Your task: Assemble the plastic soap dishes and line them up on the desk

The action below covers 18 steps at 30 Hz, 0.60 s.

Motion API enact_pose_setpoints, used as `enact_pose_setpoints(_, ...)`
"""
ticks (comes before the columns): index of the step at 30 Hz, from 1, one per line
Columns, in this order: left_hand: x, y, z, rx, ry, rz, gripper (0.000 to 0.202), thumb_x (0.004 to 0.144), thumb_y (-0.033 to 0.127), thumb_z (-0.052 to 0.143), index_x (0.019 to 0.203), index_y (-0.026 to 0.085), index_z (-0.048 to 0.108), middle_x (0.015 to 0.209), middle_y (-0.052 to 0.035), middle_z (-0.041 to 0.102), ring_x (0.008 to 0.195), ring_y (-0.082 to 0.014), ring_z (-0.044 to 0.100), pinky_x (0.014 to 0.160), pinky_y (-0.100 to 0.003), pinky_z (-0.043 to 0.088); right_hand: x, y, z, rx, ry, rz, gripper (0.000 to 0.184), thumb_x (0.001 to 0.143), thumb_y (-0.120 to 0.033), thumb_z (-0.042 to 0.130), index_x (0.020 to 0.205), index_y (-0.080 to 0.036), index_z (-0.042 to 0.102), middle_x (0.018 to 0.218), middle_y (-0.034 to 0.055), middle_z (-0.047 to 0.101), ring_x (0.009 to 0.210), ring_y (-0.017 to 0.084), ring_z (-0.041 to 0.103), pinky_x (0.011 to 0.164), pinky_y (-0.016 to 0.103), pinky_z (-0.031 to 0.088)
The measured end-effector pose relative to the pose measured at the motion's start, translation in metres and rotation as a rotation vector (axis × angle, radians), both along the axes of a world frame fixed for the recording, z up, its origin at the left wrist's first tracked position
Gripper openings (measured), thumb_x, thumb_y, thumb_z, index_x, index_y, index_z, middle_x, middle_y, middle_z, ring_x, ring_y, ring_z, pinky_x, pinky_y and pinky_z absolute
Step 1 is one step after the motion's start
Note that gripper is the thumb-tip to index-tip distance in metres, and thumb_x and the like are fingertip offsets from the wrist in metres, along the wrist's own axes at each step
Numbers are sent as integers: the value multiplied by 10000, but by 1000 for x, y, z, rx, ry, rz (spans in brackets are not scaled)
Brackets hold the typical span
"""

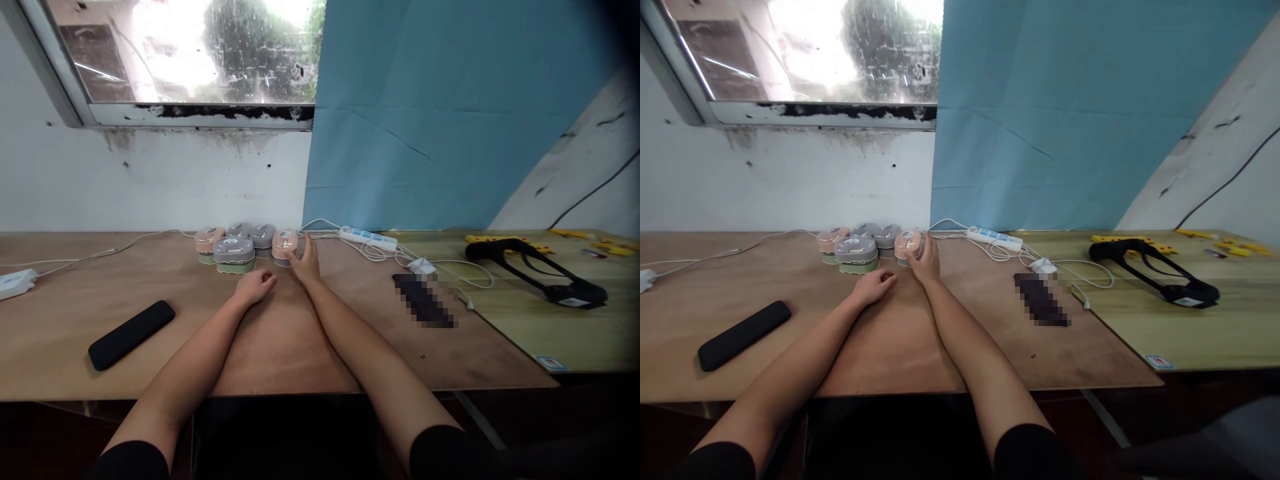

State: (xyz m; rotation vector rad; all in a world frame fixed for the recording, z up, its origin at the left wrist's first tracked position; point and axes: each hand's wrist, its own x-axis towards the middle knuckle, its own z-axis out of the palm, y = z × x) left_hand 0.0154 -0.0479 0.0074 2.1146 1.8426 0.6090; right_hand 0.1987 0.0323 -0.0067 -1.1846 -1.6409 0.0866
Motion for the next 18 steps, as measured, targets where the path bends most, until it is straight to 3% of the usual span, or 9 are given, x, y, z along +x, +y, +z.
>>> enact_pose_setpoints(3,-1,1,-1,-7,-2,-12,439,874,553,448,1088,242,673,1044,-66,707,966,-246,633,732,-298,460,20,5,0,49,14,7,713,871,-498,493,1449,-141,273,1464,169,369,1368,247,323,1120,425,289)
enact_pose_setpoints(6,-1,1,-2,-5,-2,-22,438,872,550,452,1089,240,673,1069,-69,703,986,-246,628,748,-298,460,49,14,-5,11,70,-77,651,871,-472,489,1411,-140,345,1424,170,421,1334,251,367,1105,434,303)
enact_pose_setpoints(11,-1,1,-2,-3,8,-37,436,869,554,455,1091,248,673,1060,-65,705,985,-252,629,758,-308,467,94,28,-17,-298,139,-298,485,797,-390,550,1191,-108,581,1245,182,568,1189,280,507,1045,431,367)
enact_pose_setpoints(14,0,0,-1,-3,22,-45,430,870,545,459,1092,246,676,1050,-68,709,981,-253,632,755,-305,468,103,32,-20,-380,149,-316,408,811,-394,516,1098,-130,635,1158,157,625,1090,260,573,982,404,423)
enact_pose_setpoints(18,-1,0,-1,4,32,-53,432,871,542,461,1096,242,674,1072,-70,706,992,-251,630,771,-302,466,93,28,-21,-398,44,-244,344,793,-366,548,1064,-185,658,1122,97,653,1043,225,600,953,360,439)
